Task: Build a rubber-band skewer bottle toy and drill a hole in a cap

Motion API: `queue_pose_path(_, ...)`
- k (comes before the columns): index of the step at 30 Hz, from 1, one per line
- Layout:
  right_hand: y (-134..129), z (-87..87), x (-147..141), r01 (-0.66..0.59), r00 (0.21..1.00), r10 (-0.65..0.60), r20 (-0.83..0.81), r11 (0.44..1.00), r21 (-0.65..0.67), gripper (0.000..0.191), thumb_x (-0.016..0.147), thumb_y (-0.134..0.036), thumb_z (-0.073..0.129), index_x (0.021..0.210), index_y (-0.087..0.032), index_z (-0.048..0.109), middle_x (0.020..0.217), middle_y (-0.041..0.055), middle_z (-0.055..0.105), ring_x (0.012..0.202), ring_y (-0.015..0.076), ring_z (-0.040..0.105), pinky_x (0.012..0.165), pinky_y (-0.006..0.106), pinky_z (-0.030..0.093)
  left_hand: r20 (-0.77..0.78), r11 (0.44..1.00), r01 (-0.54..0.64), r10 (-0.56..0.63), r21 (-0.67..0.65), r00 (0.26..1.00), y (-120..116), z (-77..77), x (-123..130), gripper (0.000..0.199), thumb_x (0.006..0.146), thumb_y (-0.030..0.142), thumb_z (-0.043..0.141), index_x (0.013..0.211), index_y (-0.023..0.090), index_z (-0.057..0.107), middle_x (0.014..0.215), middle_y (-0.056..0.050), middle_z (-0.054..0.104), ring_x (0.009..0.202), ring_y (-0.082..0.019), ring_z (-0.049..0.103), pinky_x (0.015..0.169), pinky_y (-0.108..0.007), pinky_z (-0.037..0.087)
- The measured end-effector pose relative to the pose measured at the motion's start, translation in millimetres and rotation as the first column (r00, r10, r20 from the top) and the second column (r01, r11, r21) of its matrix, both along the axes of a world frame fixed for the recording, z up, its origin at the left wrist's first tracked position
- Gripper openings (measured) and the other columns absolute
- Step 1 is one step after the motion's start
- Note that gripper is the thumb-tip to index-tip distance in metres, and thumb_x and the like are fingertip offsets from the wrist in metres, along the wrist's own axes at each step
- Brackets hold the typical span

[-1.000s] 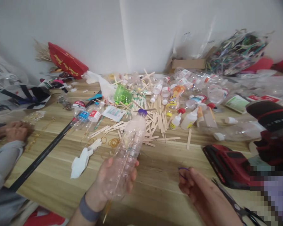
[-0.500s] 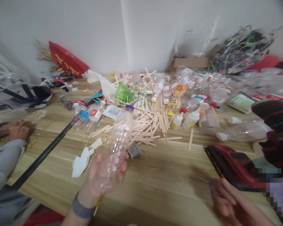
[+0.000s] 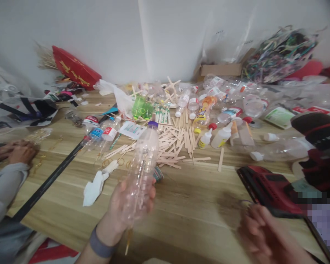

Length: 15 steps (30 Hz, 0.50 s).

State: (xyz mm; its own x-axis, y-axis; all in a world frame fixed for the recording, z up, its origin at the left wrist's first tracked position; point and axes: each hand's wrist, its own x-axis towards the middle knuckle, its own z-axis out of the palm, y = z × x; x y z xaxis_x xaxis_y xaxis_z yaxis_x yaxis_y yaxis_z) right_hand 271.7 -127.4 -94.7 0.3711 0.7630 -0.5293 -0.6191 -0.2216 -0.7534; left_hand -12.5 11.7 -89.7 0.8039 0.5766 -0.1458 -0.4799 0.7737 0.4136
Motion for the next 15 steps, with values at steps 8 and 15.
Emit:
queue_pose_path(8,32,-18.3,-86,-0.500,0.866,0.491,0.099,0.849,0.171,0.045,0.073,-0.060,0.075,0.071,-0.016,0.064,0.070,0.0003,0.061,0.059,0.0113,0.054,0.063,0.025,0.045,-0.239,0.945,-0.314,0.327,0.091,0.914,-9,6.0,53,0.053,0.064,0.051,0.084,0.106,0.021,0.071,0.105,-0.004,0.073,0.090,-0.023,0.070,0.084,-0.036,0.055)
queue_pose_path(15,30,-38.1,-88,-0.491,0.871,0.482,0.095,0.864,0.109,0.055,0.055,-0.062,0.086,0.073,-0.018,0.058,0.062,-0.0054,0.048,0.054,0.0089,0.042,0.051,0.021,0.039,-0.258,0.923,-0.376,0.384,0.081,0.886,-19,1.6,63,0.056,0.059,0.050,0.087,0.107,0.027,0.070,0.107,-0.003,0.072,0.092,-0.023,0.068,0.080,-0.036,0.057)
